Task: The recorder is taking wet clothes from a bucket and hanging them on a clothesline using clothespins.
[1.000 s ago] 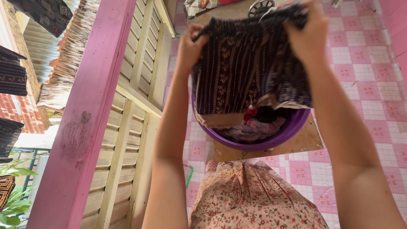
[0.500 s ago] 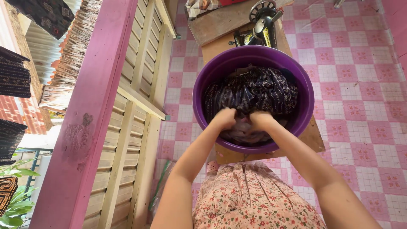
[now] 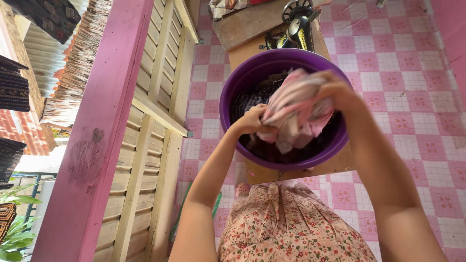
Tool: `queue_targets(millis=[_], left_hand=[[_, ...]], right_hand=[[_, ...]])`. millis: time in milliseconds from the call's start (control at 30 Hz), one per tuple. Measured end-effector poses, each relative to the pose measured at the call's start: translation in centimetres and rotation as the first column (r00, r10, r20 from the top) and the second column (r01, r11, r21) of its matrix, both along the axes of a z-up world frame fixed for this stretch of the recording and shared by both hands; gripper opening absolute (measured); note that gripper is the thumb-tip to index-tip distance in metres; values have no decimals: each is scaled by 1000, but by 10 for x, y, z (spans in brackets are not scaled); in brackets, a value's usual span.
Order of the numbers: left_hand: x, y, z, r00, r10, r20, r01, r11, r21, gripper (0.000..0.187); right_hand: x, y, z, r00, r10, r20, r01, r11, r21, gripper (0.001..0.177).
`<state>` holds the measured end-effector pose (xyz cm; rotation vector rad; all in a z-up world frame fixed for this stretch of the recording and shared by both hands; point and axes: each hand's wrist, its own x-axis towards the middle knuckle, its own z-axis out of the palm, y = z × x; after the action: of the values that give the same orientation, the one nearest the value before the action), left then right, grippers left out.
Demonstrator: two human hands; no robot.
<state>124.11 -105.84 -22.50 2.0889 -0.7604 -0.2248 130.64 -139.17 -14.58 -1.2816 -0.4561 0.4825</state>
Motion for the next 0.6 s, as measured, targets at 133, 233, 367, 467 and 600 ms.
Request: queue_targets(millis=[133, 233, 367, 467, 600], left_hand=[[-5, 4, 76, 869, -132, -476, -57, 930, -362, 76], [-1, 17, 106, 978, -32, -205, -67, 887, -456, 63], [2, 39, 164, 945, -9, -326, -230, 689, -687, 69], [34, 48, 149, 963, 23, -268, -221, 639, -737, 66], [66, 59, 76, 781, 584, 220, -592, 805, -35, 66]], right_hand=[[6, -28, 53, 997, -78, 18, 70, 955, 290, 61], [-7, -26, 102, 985, -166, 40, 140, 919, 368, 49], [-4, -24, 119, 948, -247, 200, 158, 912, 379, 37], [35, -34, 63, 813, -457, 360, 510, 858, -63, 41], [32, -8, 1, 713, -240, 659, 698, 329, -635, 76]])
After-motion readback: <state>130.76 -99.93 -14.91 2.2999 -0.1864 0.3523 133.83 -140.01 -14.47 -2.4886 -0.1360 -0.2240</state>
